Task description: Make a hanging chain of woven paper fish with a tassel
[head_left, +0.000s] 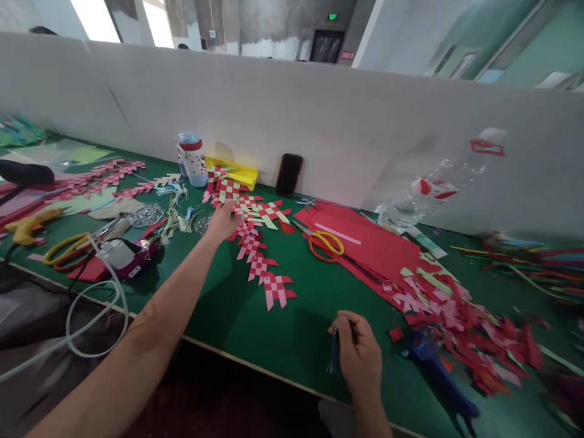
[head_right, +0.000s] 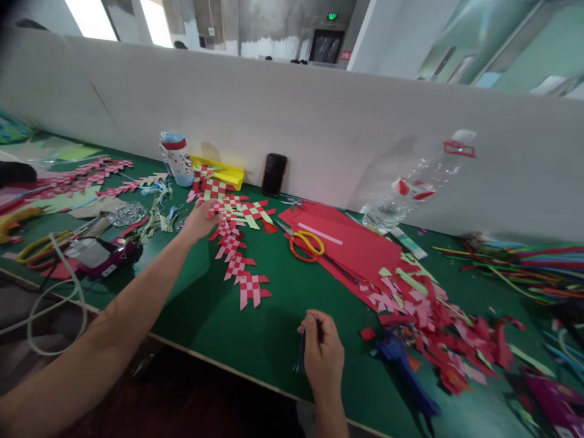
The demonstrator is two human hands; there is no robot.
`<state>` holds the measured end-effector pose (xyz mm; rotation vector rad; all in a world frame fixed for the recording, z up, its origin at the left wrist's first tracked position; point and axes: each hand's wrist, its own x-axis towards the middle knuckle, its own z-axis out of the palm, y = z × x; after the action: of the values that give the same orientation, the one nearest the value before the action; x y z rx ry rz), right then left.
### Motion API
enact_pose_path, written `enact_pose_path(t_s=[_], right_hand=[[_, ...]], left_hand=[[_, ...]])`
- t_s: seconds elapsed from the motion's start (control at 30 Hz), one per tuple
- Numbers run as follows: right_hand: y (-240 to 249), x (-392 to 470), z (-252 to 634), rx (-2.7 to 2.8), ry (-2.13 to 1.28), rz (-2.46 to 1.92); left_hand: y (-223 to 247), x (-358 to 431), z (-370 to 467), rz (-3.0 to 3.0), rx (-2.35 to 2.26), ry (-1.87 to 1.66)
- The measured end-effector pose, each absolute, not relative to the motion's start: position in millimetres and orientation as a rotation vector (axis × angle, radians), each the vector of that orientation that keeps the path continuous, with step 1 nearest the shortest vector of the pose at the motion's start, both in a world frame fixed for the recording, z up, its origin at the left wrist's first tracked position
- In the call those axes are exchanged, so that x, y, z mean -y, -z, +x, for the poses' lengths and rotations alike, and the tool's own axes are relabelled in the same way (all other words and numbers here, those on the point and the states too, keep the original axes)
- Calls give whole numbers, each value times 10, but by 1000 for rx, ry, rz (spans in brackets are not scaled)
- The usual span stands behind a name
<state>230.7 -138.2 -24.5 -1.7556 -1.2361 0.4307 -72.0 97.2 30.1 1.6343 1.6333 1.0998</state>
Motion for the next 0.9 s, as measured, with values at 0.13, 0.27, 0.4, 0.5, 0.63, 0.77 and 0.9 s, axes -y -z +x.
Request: enact_pose_path(t_s=[0.13,0.27,0.4,0.5,0.63,0.77,0.9], right_hand=[[249,1385,2295,1256,-429,-1725],[180,1382,2163,1429,-449,-1550],[65,1366,1972,1509,-494,-1456],[20,1368,1879,1493,-496,-1450],[19,1402,1835,1469,-530,-1425],[41,1433,1824,1419,-547,-1380],[59,1467,1799,1435,-592,-1384]], left_hand=[[-303,-454,-496,1703,-1506,-1067],[-189,288,-117,1607,-1045,-803],[-119,759,170,1325,-691,-687],[-118,865,247,1246,-621,-680],[-88,885,252,1162,-643,-646],[-45,900,238,1135,-702,-590],[-61,896,204,1225,-758,-529]])
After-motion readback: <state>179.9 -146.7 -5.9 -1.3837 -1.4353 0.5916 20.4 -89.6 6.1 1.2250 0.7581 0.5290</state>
